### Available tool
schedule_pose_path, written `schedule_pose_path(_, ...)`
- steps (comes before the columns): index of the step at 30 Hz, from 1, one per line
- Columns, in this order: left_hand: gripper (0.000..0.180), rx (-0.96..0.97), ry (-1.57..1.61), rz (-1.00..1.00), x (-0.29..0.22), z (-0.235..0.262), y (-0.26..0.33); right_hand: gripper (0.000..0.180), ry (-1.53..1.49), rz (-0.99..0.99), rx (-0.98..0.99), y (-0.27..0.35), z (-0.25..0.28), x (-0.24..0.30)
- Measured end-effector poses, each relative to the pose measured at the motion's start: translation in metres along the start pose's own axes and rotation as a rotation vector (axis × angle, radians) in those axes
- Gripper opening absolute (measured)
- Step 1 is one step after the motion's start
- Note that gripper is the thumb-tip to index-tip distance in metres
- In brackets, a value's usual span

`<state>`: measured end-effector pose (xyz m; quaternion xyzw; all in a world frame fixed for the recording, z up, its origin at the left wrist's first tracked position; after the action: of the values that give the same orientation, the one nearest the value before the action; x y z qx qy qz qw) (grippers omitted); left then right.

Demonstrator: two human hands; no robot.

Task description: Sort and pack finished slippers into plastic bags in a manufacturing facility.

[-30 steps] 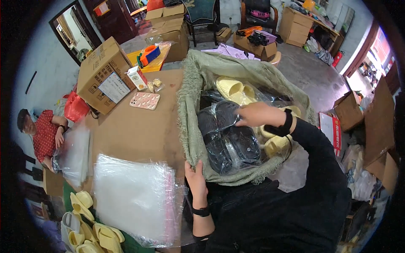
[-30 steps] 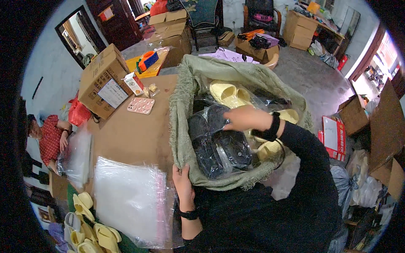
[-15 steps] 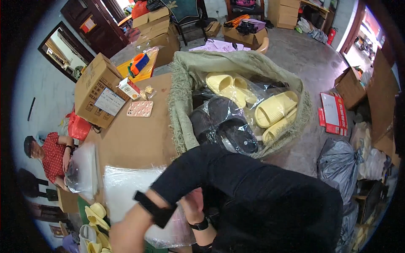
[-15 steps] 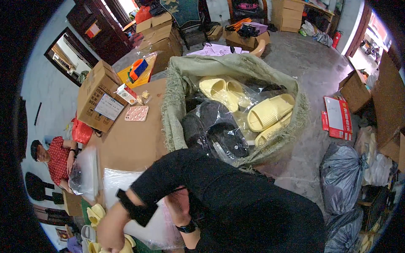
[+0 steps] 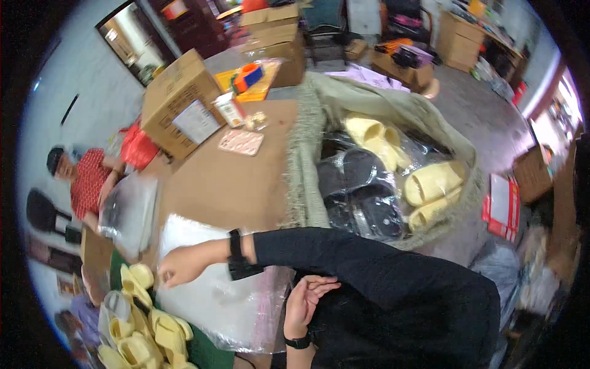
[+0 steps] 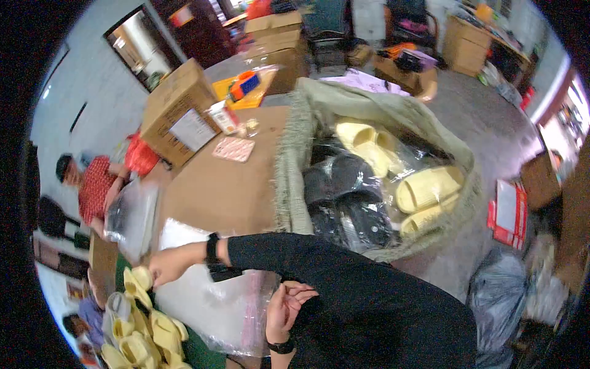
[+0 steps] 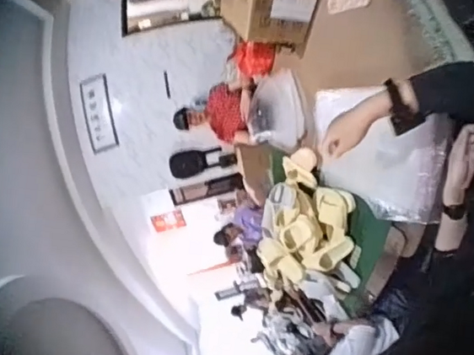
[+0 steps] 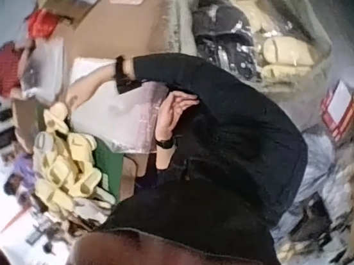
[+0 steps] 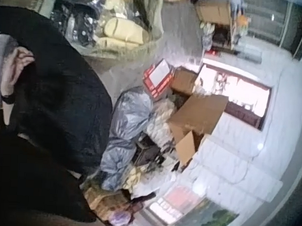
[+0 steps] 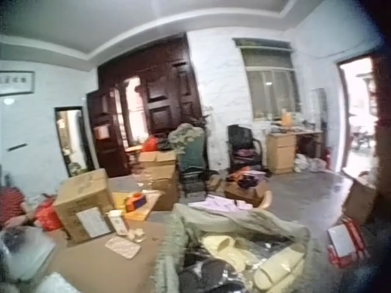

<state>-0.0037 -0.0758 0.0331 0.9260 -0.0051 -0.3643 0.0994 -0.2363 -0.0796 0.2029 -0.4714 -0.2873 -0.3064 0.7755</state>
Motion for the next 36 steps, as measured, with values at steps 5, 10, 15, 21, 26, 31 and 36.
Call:
schedule_pose_path(5, 0.035, -0.326, -0.601, -0.052, -0.029, 0.019, 0.033, 0.029, -0.052, -0.257, -0.078, 0.059, 0.006, -0.05)
schedule_pose_path(10, 0.024, -0.606, -0.616, -0.329, -0.065, 0.041, 0.074, 0.029, -0.104, -0.455, -0.127, 0.074, -0.002, -0.068)
schedule_pose_path(15, 0.021, -0.966, -0.563, -0.556, -0.081, 0.059, 0.112, 0.028, 0.069, -0.409, -0.144, 0.08, -0.013, -0.048)
schedule_pose_path(21, 0.051, -1.594, -1.428, -0.272, -0.096, 0.083, 0.153, 0.037, 0.387, -0.263, -0.035, 0.107, -0.003, -0.055)
schedule_pose_path(26, 0.056, -1.743, -1.252, -0.055, -0.084, 0.125, 0.193, 0.063, 0.736, -0.775, 0.008, 0.167, 0.016, -0.103)
schedule_pose_path(31, 0.056, -1.697, -1.404, 0.111, -0.085, 0.137, 0.187, 0.065, 0.549, -0.683, 0.01, 0.179, 0.007, -0.097)
schedule_pose_path(36, 0.054, -1.719, -1.518, 0.109, -0.099, 0.141, 0.187, 0.059, 0.804, -0.668, -0.079, 0.179, -0.008, -0.077)
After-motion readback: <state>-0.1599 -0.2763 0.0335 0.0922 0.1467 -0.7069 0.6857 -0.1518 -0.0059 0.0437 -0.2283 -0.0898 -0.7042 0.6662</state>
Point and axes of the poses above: each hand's wrist, its own y-axis away from the middle knuckle, its own z-axis out of the back of the hand, x = y × z, the point moved 8 cm from there along -y, towards the middle knuckle, and after that the axes turned 3 degrees about -y, right-handed, at the moved point
